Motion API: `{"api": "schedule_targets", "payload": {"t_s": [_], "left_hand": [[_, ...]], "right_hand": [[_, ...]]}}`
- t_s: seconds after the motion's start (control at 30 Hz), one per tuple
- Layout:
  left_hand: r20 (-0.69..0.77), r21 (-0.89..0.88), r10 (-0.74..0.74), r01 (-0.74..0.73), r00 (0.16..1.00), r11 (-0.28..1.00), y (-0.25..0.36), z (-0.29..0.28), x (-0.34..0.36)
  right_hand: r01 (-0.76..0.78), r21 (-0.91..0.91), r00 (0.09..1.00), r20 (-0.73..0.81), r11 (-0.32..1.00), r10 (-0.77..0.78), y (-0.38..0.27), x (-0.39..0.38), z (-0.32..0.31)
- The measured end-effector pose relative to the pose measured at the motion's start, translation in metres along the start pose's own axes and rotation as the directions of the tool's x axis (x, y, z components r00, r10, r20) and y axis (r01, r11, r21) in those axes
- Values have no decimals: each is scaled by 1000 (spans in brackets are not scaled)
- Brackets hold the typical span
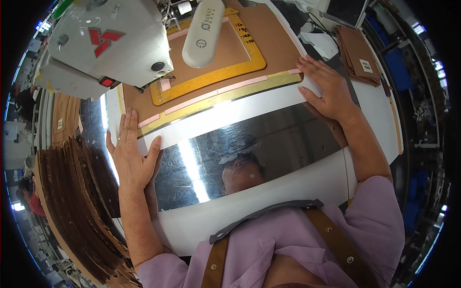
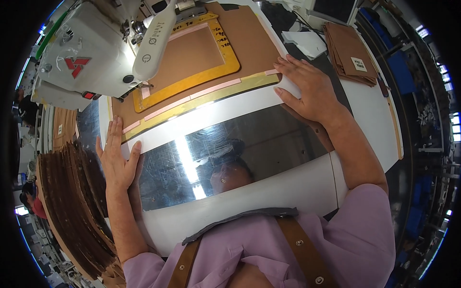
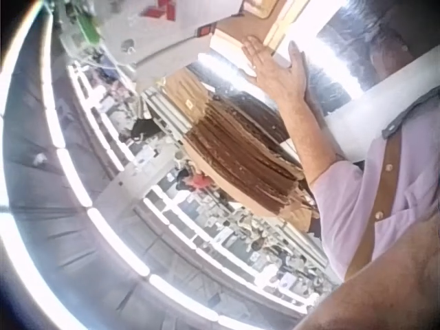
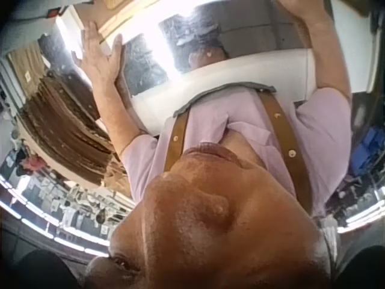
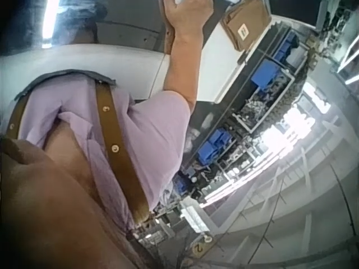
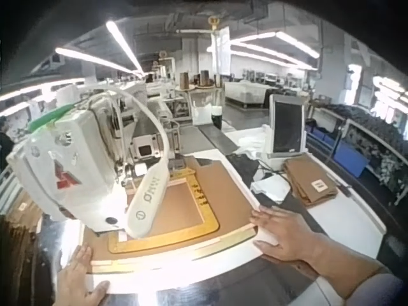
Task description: Using an industrial sewing machine to assemble and sew components for leather pouches.
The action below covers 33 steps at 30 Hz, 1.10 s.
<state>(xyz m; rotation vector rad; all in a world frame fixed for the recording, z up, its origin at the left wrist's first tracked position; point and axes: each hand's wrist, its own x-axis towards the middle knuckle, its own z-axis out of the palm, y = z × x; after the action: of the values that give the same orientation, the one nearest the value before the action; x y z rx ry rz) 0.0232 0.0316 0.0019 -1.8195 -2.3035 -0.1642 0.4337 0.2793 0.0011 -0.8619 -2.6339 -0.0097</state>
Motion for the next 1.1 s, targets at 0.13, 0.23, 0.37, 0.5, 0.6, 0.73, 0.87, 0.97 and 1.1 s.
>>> {"api": "schedule_targets", "payload": {"t_s": [0.13, 0.23, 0.37, 0.5, 0.6, 0.73, 0.87, 0.97, 1.1], "left_hand": [[-9, -30, 20, -21, 1000, 999, -3, 1, -1], [-52, -106, 1, -7, 999, 994, -3, 1, 3], [-52, -66, 14, -17, 999, 998, -4, 2, 3], [-44, -90, -15, 11, 999, 996, -7, 7, 2], [-50, -93, -10, 5, 999, 996, -8, 8, 2], [-51, -96, -20, 15, 998, 995, -6, 7, 2], [-82, -105, 17, -25, 997, 994, -8, 10, 2], [-76, -92, 12, -19, 997, 996, -9, 10, 3], [-200, 96, 65, -46, 978, 994, 9, -2, 1]], "right_hand": [[-1, -11, 999, -48, 1000, 1, 4, -3, 6], [52, -26, 982, -182, 998, -56, 4, -6, 10], [-32, 74, 950, -307, 997, 53, 13, -3, 4], [-122, -90, 922, -380, 988, 79, 52, -11, -22], [-392, -178, 892, -313, 902, 326, 90, -36, -41], [-451, -343, 887, -272, 824, 372, 122, -73, -40], [-403, -293, 886, -363, 867, 290, 132, -87, -30], [-483, -252, 822, -461, 839, 335, 130, -84, -40], [-290, -299, 793, -607, 909, 53, 97, -69, -66]]}}
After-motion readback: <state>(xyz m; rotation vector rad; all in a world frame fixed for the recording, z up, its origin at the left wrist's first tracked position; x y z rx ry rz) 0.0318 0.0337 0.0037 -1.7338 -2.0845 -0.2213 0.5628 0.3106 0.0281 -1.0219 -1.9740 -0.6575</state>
